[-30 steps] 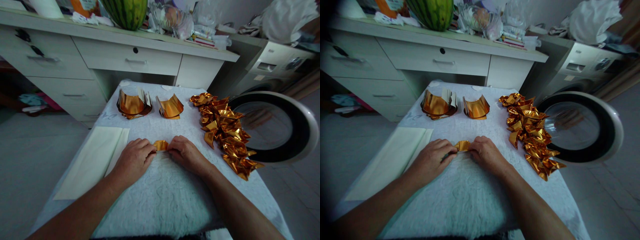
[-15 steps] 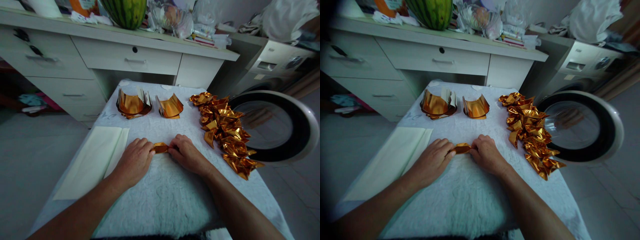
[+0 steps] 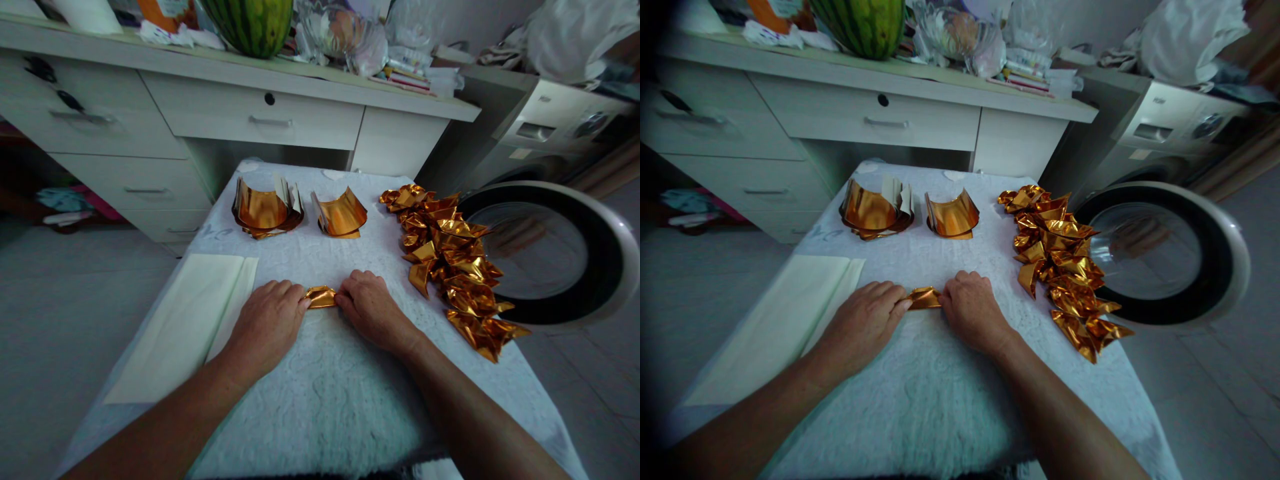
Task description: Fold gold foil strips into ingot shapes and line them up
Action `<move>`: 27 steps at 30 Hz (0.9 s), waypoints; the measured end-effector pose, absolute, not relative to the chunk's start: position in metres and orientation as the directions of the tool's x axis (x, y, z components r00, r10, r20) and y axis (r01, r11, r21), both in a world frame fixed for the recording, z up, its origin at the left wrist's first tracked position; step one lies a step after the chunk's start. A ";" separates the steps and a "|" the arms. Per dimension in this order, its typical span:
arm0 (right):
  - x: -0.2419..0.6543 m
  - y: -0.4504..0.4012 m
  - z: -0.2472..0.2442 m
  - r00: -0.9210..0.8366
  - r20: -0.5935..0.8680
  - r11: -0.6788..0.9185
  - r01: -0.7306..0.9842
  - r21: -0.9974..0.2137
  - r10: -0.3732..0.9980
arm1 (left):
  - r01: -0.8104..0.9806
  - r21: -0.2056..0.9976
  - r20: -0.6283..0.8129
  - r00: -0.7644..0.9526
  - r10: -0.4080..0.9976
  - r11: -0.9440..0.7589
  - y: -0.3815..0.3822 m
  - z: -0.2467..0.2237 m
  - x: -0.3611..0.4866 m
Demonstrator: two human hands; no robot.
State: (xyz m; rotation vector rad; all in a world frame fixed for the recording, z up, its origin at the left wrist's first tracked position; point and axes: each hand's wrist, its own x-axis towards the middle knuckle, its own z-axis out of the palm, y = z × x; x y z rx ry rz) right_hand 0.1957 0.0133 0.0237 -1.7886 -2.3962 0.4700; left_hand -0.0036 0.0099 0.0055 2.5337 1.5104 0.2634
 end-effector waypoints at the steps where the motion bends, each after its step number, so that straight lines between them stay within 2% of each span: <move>1: 0.195 0.014 0.024 -0.293 -0.095 0.253 0.920 -0.298 0.951 | 0.861 0.223 0.057 0.457 0.887 -0.458 0.010 0.006 -0.003; 5: 0.194 0.016 0.023 -0.287 -0.111 0.250 0.931 -0.265 0.952 | 0.890 0.152 0.045 0.428 0.903 -0.429 0.008 0.008 0.000; 9: 0.194 0.019 0.026 -0.300 -0.140 0.257 0.931 -0.259 0.944 | 0.898 0.142 0.035 0.416 0.909 -0.416 0.008 0.010 0.001; 27: 0.191 0.021 0.031 -0.281 -0.173 0.251 0.952 -0.178 0.944 | 0.884 0.302 0.022 0.367 0.930 -0.357 0.010 0.010 -0.001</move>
